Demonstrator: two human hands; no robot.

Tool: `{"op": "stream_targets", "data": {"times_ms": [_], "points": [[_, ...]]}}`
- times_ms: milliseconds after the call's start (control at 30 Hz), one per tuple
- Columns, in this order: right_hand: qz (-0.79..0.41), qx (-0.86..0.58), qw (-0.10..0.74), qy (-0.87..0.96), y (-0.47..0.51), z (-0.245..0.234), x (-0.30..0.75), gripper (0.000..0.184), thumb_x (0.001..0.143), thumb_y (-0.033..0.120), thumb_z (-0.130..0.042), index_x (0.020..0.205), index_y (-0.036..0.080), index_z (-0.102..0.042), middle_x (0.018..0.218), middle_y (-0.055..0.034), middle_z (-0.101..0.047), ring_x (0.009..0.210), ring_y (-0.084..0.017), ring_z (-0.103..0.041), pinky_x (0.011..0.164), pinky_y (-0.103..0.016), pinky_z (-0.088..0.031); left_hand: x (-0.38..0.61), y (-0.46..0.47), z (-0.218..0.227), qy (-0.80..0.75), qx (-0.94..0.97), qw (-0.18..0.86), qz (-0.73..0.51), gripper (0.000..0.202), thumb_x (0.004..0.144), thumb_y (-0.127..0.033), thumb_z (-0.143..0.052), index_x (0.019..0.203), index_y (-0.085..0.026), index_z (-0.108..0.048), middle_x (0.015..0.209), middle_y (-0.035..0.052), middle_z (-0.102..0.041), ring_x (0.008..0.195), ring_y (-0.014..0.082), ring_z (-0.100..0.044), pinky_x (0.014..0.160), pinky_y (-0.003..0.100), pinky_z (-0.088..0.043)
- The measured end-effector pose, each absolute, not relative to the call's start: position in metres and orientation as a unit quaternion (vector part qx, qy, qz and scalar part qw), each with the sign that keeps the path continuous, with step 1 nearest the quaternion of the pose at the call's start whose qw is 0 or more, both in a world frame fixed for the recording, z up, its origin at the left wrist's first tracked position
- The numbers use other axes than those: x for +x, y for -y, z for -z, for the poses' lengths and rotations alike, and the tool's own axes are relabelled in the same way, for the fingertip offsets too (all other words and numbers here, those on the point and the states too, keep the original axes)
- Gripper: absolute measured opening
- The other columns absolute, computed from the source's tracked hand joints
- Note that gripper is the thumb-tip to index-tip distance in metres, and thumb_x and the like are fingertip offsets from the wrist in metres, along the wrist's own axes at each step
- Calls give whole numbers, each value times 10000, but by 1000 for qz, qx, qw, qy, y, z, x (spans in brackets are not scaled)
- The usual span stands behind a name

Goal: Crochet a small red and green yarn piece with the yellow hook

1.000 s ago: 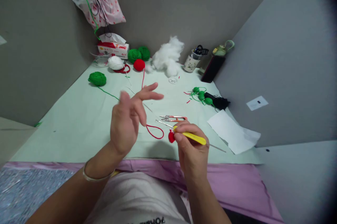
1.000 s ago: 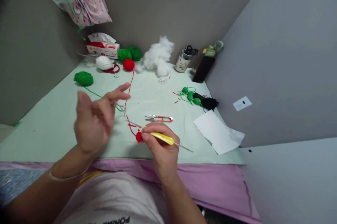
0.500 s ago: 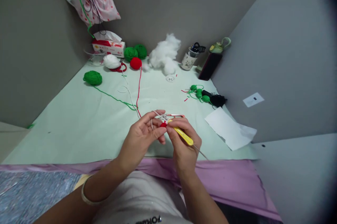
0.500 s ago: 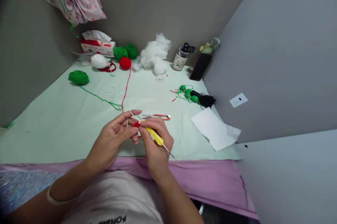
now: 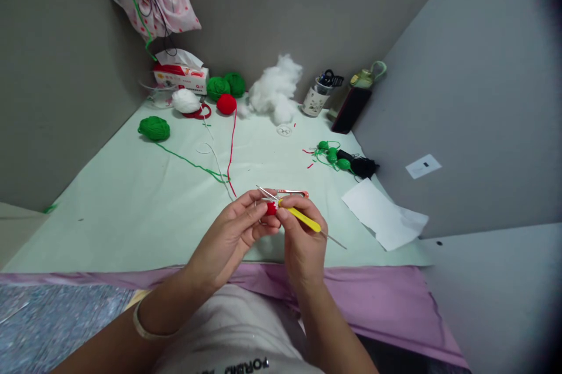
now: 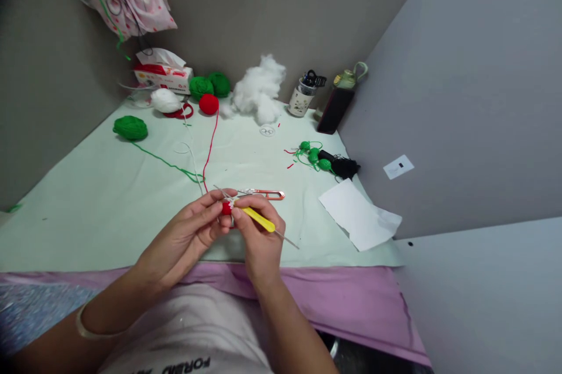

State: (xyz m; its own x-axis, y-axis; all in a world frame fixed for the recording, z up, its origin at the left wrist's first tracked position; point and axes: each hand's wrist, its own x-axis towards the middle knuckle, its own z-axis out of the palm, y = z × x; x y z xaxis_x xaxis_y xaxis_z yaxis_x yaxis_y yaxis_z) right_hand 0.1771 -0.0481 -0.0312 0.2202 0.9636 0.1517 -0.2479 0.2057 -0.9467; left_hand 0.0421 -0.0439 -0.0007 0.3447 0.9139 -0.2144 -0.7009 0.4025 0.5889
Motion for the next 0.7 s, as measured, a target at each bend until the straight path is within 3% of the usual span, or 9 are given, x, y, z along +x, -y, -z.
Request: {"op": "stream_targets", "data": {"times_ms": [200, 400, 567, 700], "points": [[-453, -381, 674, 443, 48, 26, 183, 107, 946, 348, -753, 969, 298, -845, 876, 5, -766, 710, -117, -650, 717, -266, -541, 40, 49, -6, -293, 267, 775, -492, 324, 877, -219, -856, 1186, -185, -767, 850, 8, -731, 757, 111, -678, 766, 212, -565], [-477, -380, 661, 438, 49, 19, 187, 132, 905, 386, -801, 949, 266, -831, 806, -3, -751, 675, -136, -673, 678, -285, -562, 36, 48, -9, -310, 279, 766, -490, 347, 905, -256, -820, 1228, -163, -734, 721, 7, -722, 683, 118, -638, 705, 219, -522], [-456, -393, 657, 453, 50, 18, 192, 126, 922, 361, -786, 983, 259, -826, 832, -9, -751, 677, -135, -666, 697, -301, -559, 35, 47, -10, -342, 283, 751, -488, 358, 885, -262, -835, 1219, -168, -749, 668, -49, -624, 475, 30, -409, 482, 172, -311], [-454, -386, 670, 443, 52, 17, 192, 162, 947, 402, -754, 951, 254, -820, 799, -11, -728, 661, -135, -648, 650, -292, -559, 35, 49, -12, -340, 274, 753, -493, 395, 872, -269, -841, 1238, -159, -739, 649, -66, -567, 448, 15, -323, 449, 181, -214]]}}
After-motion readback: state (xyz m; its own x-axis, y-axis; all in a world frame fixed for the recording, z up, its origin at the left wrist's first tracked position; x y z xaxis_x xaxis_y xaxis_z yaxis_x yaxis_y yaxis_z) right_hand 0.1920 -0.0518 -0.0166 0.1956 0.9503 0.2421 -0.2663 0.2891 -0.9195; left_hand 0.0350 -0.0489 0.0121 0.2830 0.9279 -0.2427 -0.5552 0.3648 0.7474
